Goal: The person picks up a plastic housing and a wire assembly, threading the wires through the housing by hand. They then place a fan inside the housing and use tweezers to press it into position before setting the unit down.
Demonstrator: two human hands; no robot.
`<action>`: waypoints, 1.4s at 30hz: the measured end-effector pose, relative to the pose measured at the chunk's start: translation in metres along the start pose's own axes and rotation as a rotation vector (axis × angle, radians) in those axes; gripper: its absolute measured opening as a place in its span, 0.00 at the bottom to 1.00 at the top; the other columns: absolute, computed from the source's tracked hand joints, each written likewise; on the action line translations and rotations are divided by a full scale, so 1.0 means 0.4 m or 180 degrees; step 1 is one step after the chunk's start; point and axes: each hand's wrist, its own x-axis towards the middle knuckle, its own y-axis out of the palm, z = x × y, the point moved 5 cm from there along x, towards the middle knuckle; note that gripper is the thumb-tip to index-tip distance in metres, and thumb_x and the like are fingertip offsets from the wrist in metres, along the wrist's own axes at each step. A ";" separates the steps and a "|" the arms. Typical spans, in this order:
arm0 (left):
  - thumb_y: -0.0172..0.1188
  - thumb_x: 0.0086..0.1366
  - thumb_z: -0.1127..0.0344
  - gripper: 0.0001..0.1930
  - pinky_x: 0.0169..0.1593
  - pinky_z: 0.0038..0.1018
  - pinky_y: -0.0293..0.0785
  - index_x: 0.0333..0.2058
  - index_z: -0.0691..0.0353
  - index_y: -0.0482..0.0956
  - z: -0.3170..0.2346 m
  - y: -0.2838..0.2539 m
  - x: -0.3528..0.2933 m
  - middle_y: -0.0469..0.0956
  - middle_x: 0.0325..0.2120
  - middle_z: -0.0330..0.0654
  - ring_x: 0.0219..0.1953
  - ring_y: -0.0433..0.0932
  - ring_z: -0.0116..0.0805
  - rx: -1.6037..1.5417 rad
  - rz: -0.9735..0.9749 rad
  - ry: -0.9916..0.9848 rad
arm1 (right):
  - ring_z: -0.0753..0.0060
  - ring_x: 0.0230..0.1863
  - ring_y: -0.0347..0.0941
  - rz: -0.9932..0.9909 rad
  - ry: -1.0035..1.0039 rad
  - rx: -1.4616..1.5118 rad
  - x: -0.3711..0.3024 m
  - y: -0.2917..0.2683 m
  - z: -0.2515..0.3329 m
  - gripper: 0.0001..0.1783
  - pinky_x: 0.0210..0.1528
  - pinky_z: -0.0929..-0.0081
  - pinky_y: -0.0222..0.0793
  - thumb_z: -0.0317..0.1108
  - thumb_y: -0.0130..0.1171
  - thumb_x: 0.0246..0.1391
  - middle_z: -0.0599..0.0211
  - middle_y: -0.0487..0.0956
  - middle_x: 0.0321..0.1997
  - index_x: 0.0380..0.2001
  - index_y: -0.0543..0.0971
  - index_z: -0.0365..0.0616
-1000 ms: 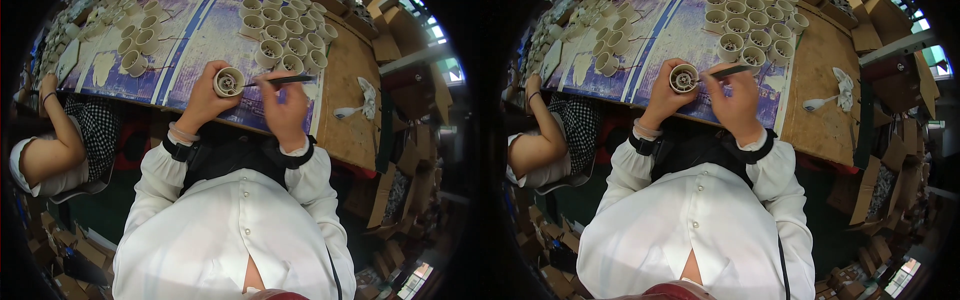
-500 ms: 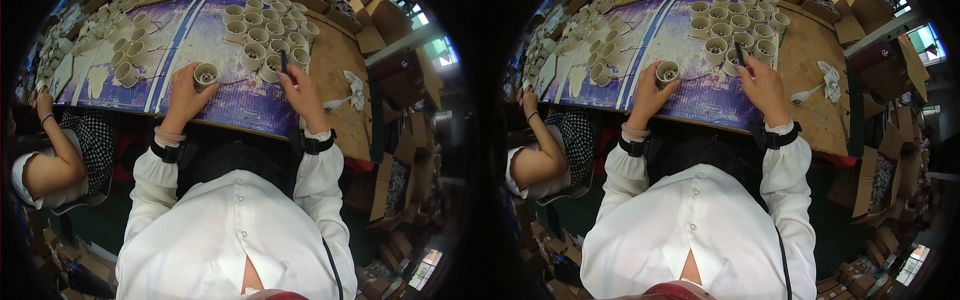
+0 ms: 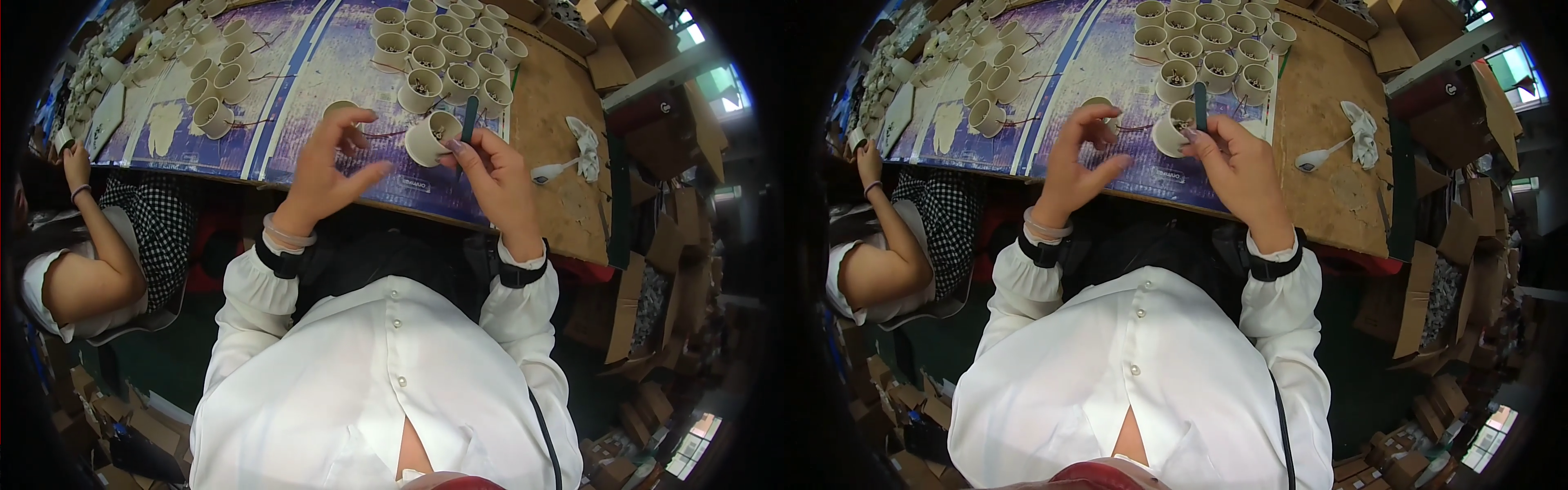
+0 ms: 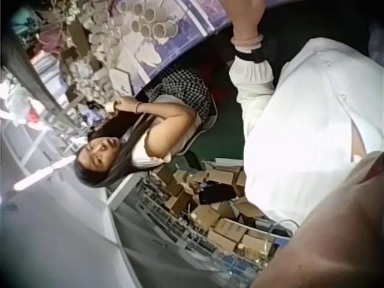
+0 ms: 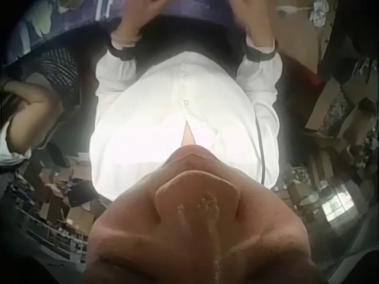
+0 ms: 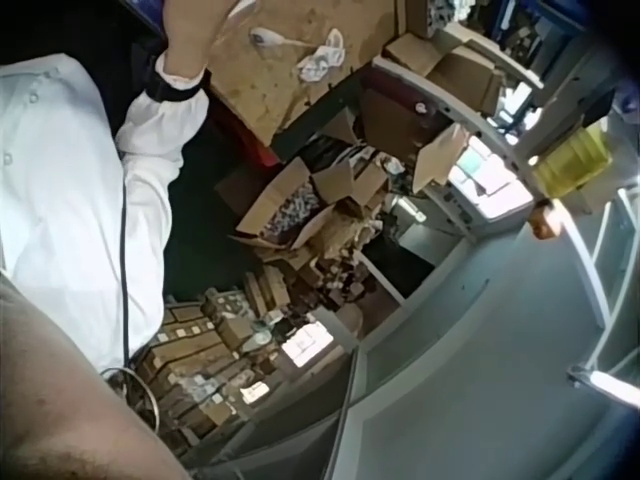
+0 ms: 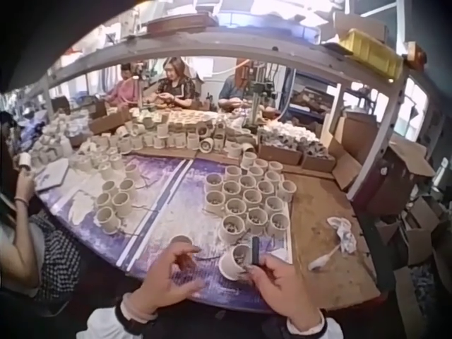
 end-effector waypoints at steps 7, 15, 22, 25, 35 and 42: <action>0.71 0.49 0.70 0.34 0.49 0.25 0.70 0.55 0.60 0.65 -0.003 0.060 0.020 0.70 0.50 0.42 0.46 0.74 0.35 -0.0340 0.0077 -0.0053 | 0.81 0.37 0.76 0.0175 -0.0802 -0.0290 -0.021 0.079 0.077 0.09 0.41 0.81 0.70 0.29 0.53 0.62 0.67 0.80 0.35 0.41 0.77 0.36; 0.72 0.48 0.72 0.38 0.55 0.27 0.68 0.57 0.60 0.63 0.023 0.030 0.014 0.68 0.53 0.43 0.53 0.71 0.33 -0.1161 -0.0149 0.0002 | 0.78 0.38 0.74 -0.0281 -0.0817 0.1036 -0.020 0.028 0.057 0.09 0.45 0.79 0.69 0.31 0.52 0.64 0.66 0.79 0.36 0.41 0.76 0.37; 0.66 0.57 0.66 0.33 0.56 0.29 0.67 0.59 0.62 0.62 -0.006 0.022 0.015 0.70 0.53 0.46 0.54 0.70 0.33 -0.2176 -0.0055 -0.0007 | 0.78 0.38 0.73 -0.0466 -0.0676 0.1033 -0.011 0.049 -0.002 0.09 0.44 0.80 0.68 0.34 0.49 0.66 0.68 0.77 0.36 0.41 0.73 0.39; 0.60 0.64 0.57 0.29 0.55 0.29 0.68 0.58 0.63 0.62 0.010 0.028 0.014 0.70 0.53 0.48 0.53 0.71 0.34 -0.2931 0.0072 -0.0363 | 0.81 0.37 0.71 -0.0593 -0.0608 0.1216 0.000 0.058 -0.021 0.09 0.43 0.83 0.67 0.35 0.47 0.67 0.71 0.75 0.35 0.40 0.73 0.41; 0.34 0.70 0.38 0.34 0.50 0.33 0.70 0.58 0.62 0.65 0.026 0.081 0.024 0.70 0.53 0.50 0.51 0.72 0.37 -0.5364 0.0721 -0.1067 | 0.81 0.30 0.70 -0.0923 -0.0805 0.0130 0.014 0.110 0.014 0.14 0.31 0.79 0.66 0.33 0.64 0.53 0.74 0.74 0.30 0.40 0.74 0.41; 0.37 0.70 0.40 0.32 0.51 0.34 0.69 0.59 0.60 0.64 0.008 0.098 0.012 0.71 0.53 0.47 0.50 0.72 0.36 -0.5054 0.0398 -0.1510 | 0.81 0.29 0.69 -0.1145 -0.1396 -0.0788 0.041 0.127 0.062 0.24 0.31 0.81 0.67 0.31 0.74 0.41 0.70 0.74 0.30 0.40 0.74 0.40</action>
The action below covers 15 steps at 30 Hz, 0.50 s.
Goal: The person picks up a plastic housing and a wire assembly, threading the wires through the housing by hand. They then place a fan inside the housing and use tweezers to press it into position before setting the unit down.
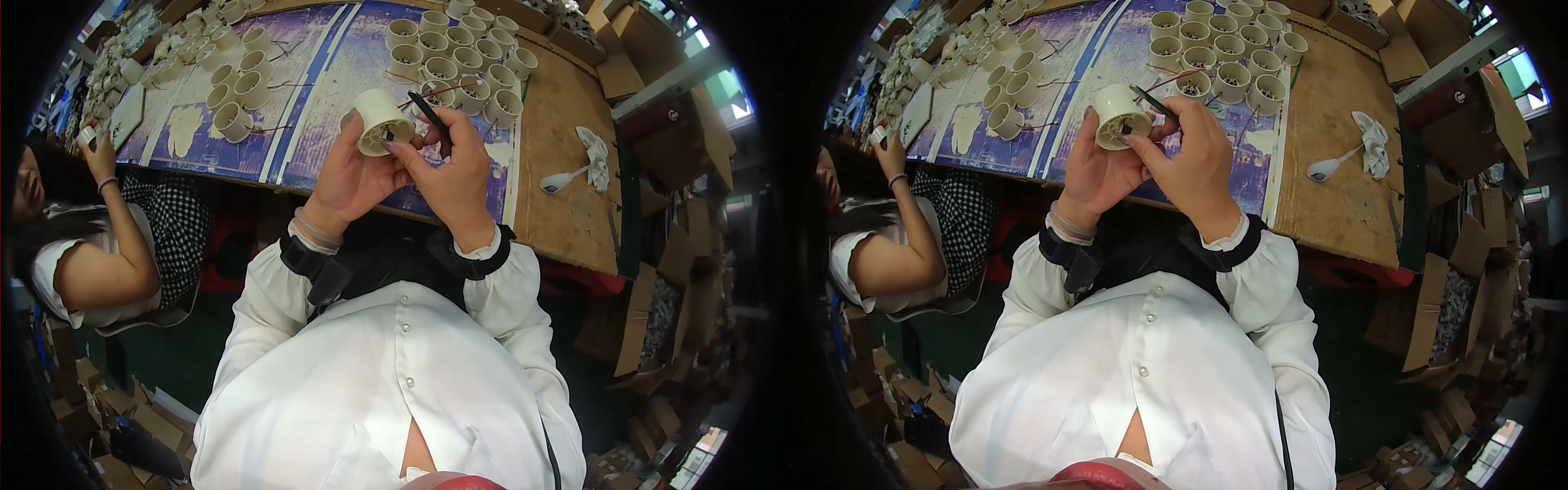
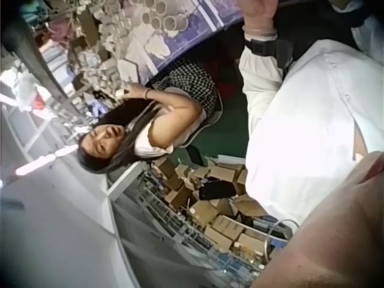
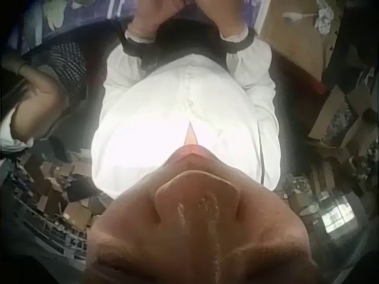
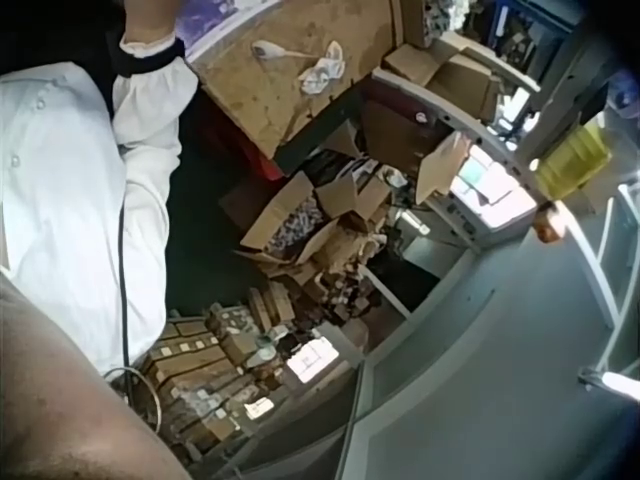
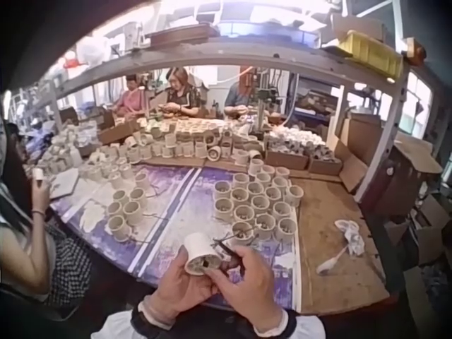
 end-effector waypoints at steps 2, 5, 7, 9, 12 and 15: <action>0.40 0.70 0.41 0.30 0.52 0.33 0.69 0.59 0.59 0.63 0.002 -0.001 0.000 0.71 0.53 0.46 0.50 0.72 0.35 -0.0025 0.0086 0.0063 | 0.80 0.28 0.69 -0.0034 -0.0114 -0.0139 0.002 0.001 0.000 0.25 0.31 0.80 0.67 0.31 0.74 0.39 0.70 0.74 0.30 0.40 0.74 0.40; 0.44 0.70 0.44 0.29 0.50 0.32 0.69 0.59 0.59 0.63 -0.002 -0.014 -0.004 0.71 0.53 0.45 0.49 0.72 0.34 0.0164 0.0133 0.0028 | 0.80 0.27 0.69 -0.0106 -0.0150 -0.0105 0.003 0.006 -0.009 0.25 0.30 0.80 0.66 0.31 0.74 0.39 0.70 0.74 0.29 0.40 0.73 0.41; 0.46 0.69 0.45 0.28 0.50 0.31 0.69 0.59 0.59 0.64 -0.005 -0.016 -0.007 0.71 0.53 0.44 0.49 0.72 0.33 0.0257 0.0158 0.0011 | 0.81 0.25 0.67 -0.0205 -0.0121 0.0118 0.002 0.009 -0.017 0.24 0.28 0.80 0.64 0.31 0.73 0.39 0.72 0.73 0.27 0.40 0.73 0.42; 0.50 0.68 0.48 0.27 0.47 0.29 0.69 0.58 0.59 0.64 -0.004 -0.020 -0.011 0.72 0.52 0.43 0.48 0.72 0.32 0.0438 0.0009 -0.0068 | 0.81 0.24 0.66 -0.0149 0.0014 0.0118 0.001 0.006 -0.015 0.24 0.27 0.80 0.63 0.31 0.73 0.39 0.73 0.72 0.27 0.40 0.72 0.43; 0.53 0.67 0.50 0.26 0.45 0.27 0.69 0.58 0.58 0.65 -0.007 -0.039 -0.011 0.73 0.51 0.42 0.46 0.72 0.30 0.0484 0.0025 -0.0142 | 0.82 0.23 0.63 -0.0036 0.0285 0.0126 -0.003 0.005 -0.018 0.23 0.26 0.81 0.61 0.31 0.71 0.40 0.74 0.71 0.25 0.40 0.72 0.44; 0.55 0.67 0.53 0.25 0.43 0.25 0.68 0.58 0.58 0.65 -0.003 -0.059 -0.011 0.73 0.49 0.41 0.44 0.72 0.29 0.0399 0.0202 -0.0209 | 0.83 0.22 0.61 -0.0008 0.0275 0.0152 -0.004 0.005 -0.020 0.22 0.25 0.82 0.58 0.30 0.70 0.41 0.75 0.69 0.24 0.40 0.72 0.44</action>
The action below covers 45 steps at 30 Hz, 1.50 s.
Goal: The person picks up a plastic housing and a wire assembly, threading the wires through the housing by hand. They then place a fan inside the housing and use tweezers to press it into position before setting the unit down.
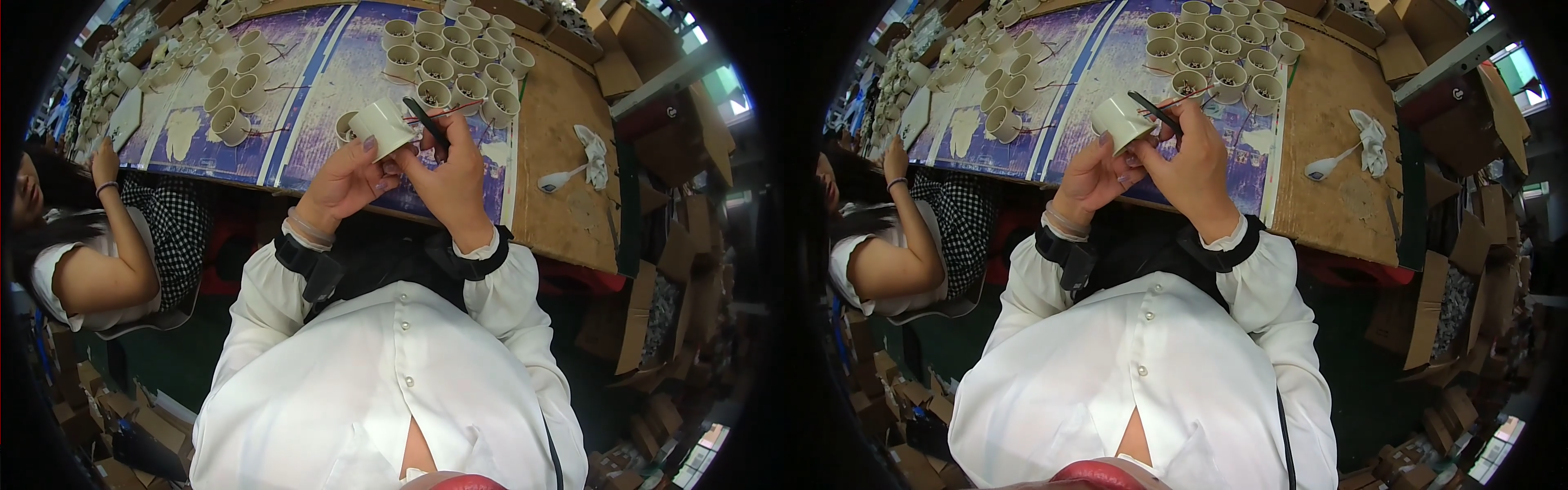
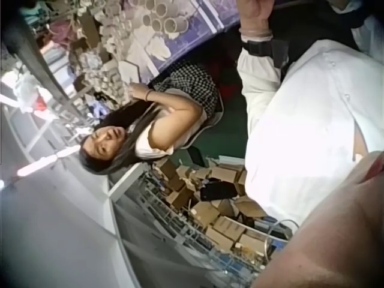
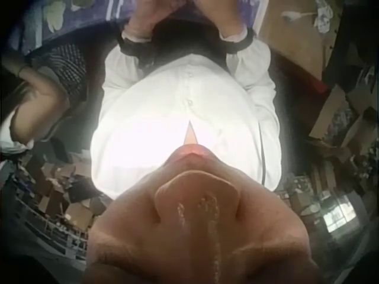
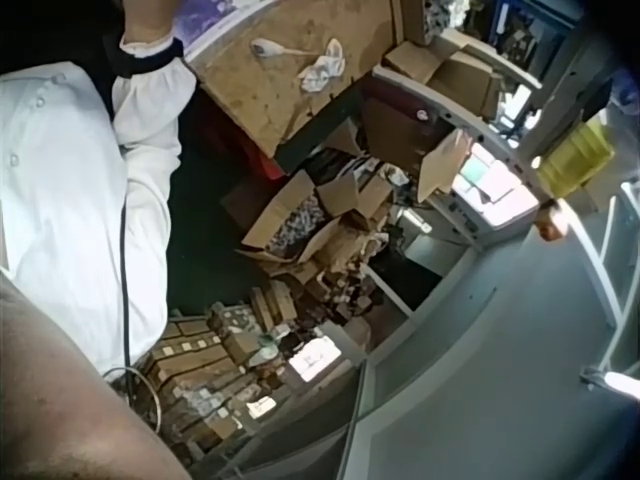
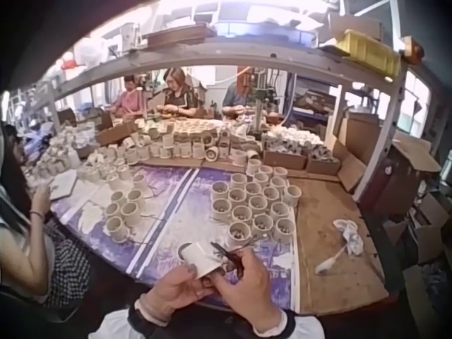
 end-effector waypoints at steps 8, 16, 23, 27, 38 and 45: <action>0.56 0.67 0.55 0.26 0.35 0.21 0.66 0.59 0.59 0.63 0.015 -0.019 0.003 0.72 0.45 0.39 0.39 0.68 0.26 -0.0562 -0.0212 -0.0101 | 0.88 0.25 0.62 0.0297 0.0413 0.0555 -0.017 -0.028 0.000 0.21 0.28 0.86 0.59 0.31 0.68 0.48 0.81 0.70 0.27 0.45 0.73 0.43; 0.59 0.65 0.59 0.26 0.32 0.17 0.62 0.58 0.59 0.63 0.024 -0.008 0.005 0.69 0.41 0.38 0.37 0.63 0.26 -0.1081 0.0394 -0.0271 | 0.89 0.33 0.67 0.0320 0.0748 0.1385 -0.009 -0.014 -0.027 0.12 0.38 0.89 0.63 0.30 0.61 0.57 0.78 0.75 0.33 0.44 0.75 0.40; 0.61 0.64 0.57 0.27 0.30 0.16 0.62 0.58 0.59 0.63 0.023 -0.001 0.004 0.70 0.42 0.37 0.37 0.64 0.26 -0.0588 0.0200 -0.0237 | 0.86 0.36 0.70 0.0268 0.0511 0.1160 -0.001 -0.007 -0.038 0.09 0.40 0.85 0.66 0.31 0.60 0.58 0.74 0.78 0.34 0.40 0.76 0.39; 0.60 0.64 0.54 0.28 0.28 0.16 0.61 0.58 0.60 0.63 0.031 -0.008 0.000 0.71 0.42 0.37 0.35 0.64 0.25 -0.0776 -0.0121 -0.0127 | 0.83 0.38 0.72 0.0215 0.0522 0.1347 -0.008 0.004 -0.034 0.08 0.42 0.83 0.68 0.31 0.59 0.59 0.71 0.80 0.36 0.39 0.77 0.39; 0.60 0.63 0.47 0.31 0.25 0.15 0.63 0.57 0.59 0.64 0.000 -0.002 0.008 0.72 0.42 0.37 0.32 0.67 0.23 -0.0225 -0.0103 -0.0018 | 0.80 0.42 0.74 0.0359 0.0347 0.0925 -0.018 0.015 -0.036 0.08 0.46 0.80 0.69 0.31 0.60 0.58 0.67 0.81 0.40 0.39 0.77 0.39; 0.60 0.63 0.50 0.31 0.24 0.13 0.60 0.57 0.64 0.64 0.009 0.004 0.005 0.72 0.39 0.37 0.27 0.64 0.21 -0.0313 -0.0188 0.0097 | 0.81 0.40 0.72 0.0194 0.0178 0.1042 -0.031 0.025 -0.037 0.07 0.45 0.81 0.67 0.29 0.59 0.59 0.69 0.79 0.38 0.38 0.76 0.39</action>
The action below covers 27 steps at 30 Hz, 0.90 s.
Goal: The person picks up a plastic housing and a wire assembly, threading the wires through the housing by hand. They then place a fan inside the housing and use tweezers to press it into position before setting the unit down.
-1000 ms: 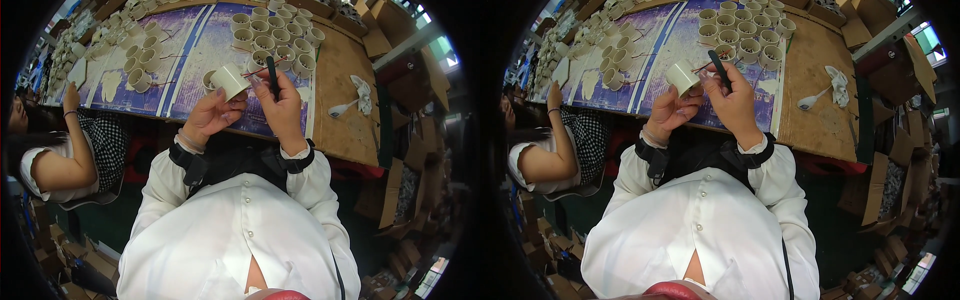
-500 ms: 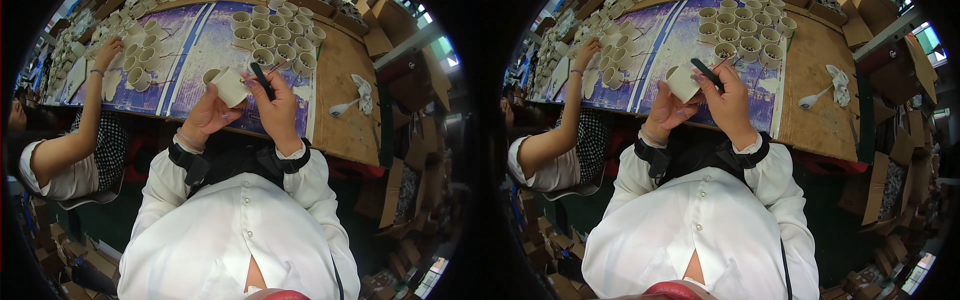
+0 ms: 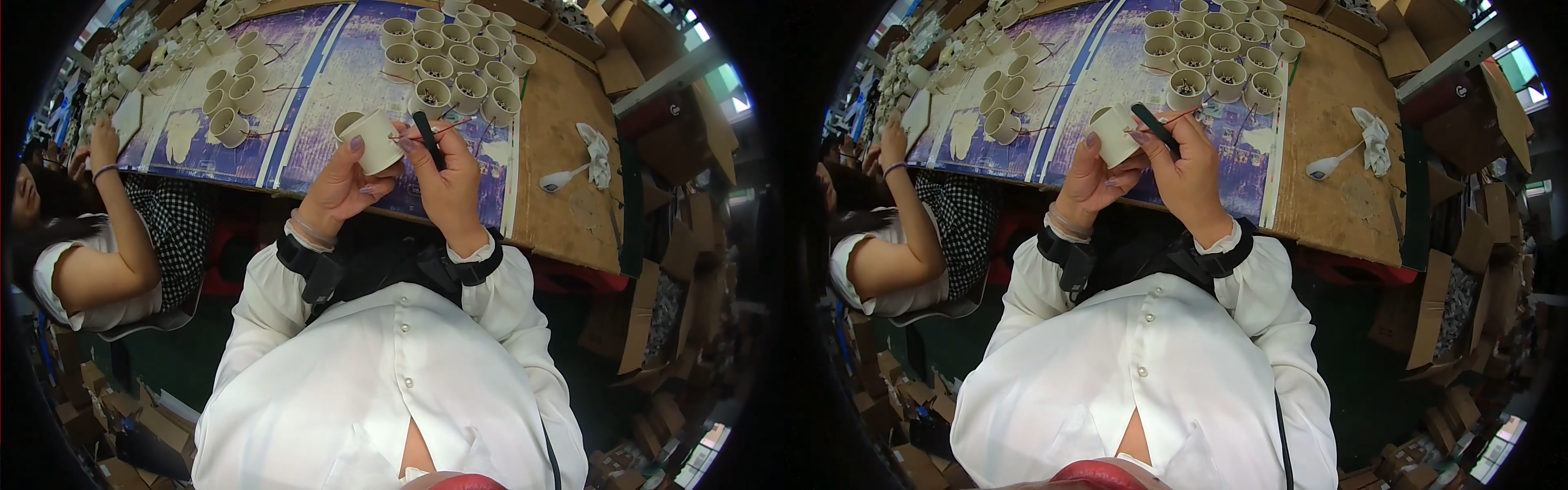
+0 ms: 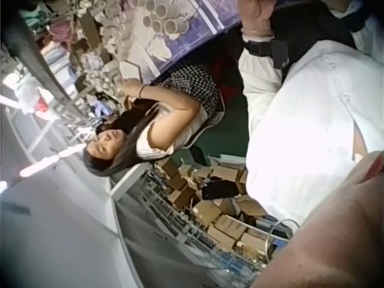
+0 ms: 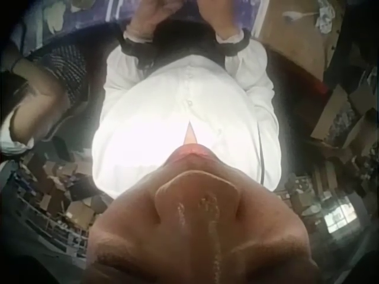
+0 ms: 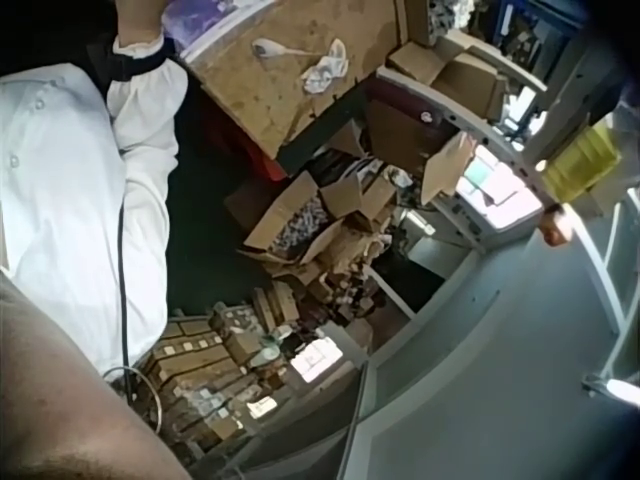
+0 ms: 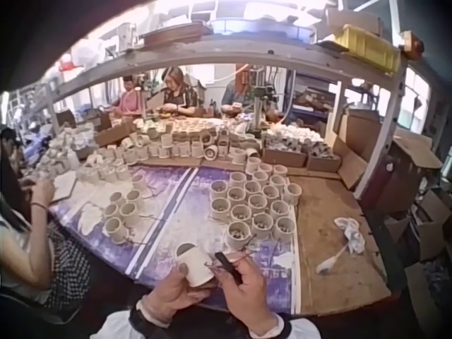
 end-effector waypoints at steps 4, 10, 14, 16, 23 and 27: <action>0.62 0.60 0.52 0.32 0.27 0.14 0.63 0.57 0.64 0.64 -0.012 0.004 0.000 0.73 0.40 0.37 0.30 0.66 0.20 0.0487 -0.0040 0.0149 | 0.80 0.40 0.70 -0.0046 0.0020 0.0566 -0.011 -0.001 0.001 0.05 0.46 0.81 0.66 0.28 0.57 0.60 0.71 0.77 0.38 0.38 0.75 0.39; 0.70 0.49 0.62 0.36 0.46 0.21 0.71 0.56 0.64 0.67 -0.066 0.036 -0.012 0.73 0.48 0.39 0.44 0.73 0.26 0.2039 -0.0227 0.0668 | 0.80 0.41 0.69 0.0184 0.0225 0.1005 -0.015 -0.014 -0.005 0.06 0.46 0.81 0.65 0.26 0.58 0.59 0.70 0.75 0.40 0.39 0.74 0.39; 0.73 0.45 0.65 0.37 0.56 0.27 0.66 0.55 0.65 0.69 -0.075 0.042 -0.014 0.72 0.52 0.40 0.51 0.72 0.30 0.2236 -0.0312 0.0596 | 0.80 0.41 0.69 0.0231 0.0253 0.1234 -0.016 -0.010 0.016 0.06 0.46 0.81 0.65 0.25 0.58 0.58 0.69 0.75 0.41 0.39 0.74 0.39; 0.73 0.45 0.65 0.37 0.56 0.27 0.66 0.55 0.65 0.69 -0.075 0.039 -0.014 0.72 0.52 0.40 0.51 0.72 0.30 0.2297 -0.0309 0.0617 | 0.80 0.41 0.69 0.0202 0.0313 0.1317 -0.016 -0.010 0.013 0.07 0.46 0.81 0.65 0.25 0.58 0.58 0.69 0.74 0.41 0.39 0.73 0.39; 0.73 0.44 0.65 0.37 0.56 0.27 0.66 0.54 0.64 0.69 -0.075 0.048 -0.017 0.73 0.50 0.40 0.50 0.72 0.29 0.2741 -0.0275 0.0739 | 0.80 0.41 0.69 0.0049 0.0293 0.1203 -0.025 -0.004 -0.011 0.05 0.45 0.81 0.65 0.25 0.58 0.58 0.68 0.75 0.42 0.36 0.73 0.39; 0.73 0.46 0.63 0.37 0.50 0.25 0.70 0.55 0.63 0.69 -0.067 0.033 -0.022 0.74 0.47 0.38 0.47 0.72 0.28 0.2208 -0.0348 0.0817 | 0.80 0.41 0.69 -0.0030 0.0220 0.0819 -0.031 0.001 -0.005 0.04 0.45 0.82 0.65 0.26 0.59 0.58 0.67 0.75 0.41 0.35 0.74 0.39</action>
